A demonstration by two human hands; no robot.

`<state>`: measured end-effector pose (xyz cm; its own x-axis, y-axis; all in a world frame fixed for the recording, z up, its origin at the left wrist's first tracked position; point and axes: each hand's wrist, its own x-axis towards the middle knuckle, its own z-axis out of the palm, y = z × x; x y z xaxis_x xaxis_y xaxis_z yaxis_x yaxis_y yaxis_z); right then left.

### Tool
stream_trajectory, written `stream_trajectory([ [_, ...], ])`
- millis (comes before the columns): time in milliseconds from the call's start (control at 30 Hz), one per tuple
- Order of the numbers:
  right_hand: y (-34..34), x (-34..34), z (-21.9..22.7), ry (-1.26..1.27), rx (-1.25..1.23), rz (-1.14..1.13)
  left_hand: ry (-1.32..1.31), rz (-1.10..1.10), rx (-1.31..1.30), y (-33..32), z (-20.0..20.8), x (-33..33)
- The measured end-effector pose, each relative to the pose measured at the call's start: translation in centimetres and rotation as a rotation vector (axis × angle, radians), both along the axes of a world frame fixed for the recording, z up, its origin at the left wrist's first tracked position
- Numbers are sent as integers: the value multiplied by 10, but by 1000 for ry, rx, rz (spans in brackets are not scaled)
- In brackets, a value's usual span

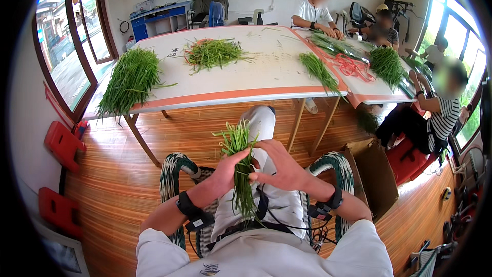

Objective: The person is gathering and aligning green leafy vegetables into a bundle by hand while sitting in a chair.

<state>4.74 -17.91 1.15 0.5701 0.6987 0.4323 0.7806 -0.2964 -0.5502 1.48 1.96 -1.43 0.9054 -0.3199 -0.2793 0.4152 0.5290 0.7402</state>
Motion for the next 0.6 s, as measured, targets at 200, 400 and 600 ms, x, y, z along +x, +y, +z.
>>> stream_trajectory([
  [200, -9, 12, 6, 518, 308, -58, -148, -167, -15, 16, 16, -10],
  [400, -10, 9, 0, 647, 426, -31, -139, -268, 74, 0, 11, -19],
  [600, -11, 8, 3, 550, 398, -67, -164, -190, 156, -5, 9, -17],
])
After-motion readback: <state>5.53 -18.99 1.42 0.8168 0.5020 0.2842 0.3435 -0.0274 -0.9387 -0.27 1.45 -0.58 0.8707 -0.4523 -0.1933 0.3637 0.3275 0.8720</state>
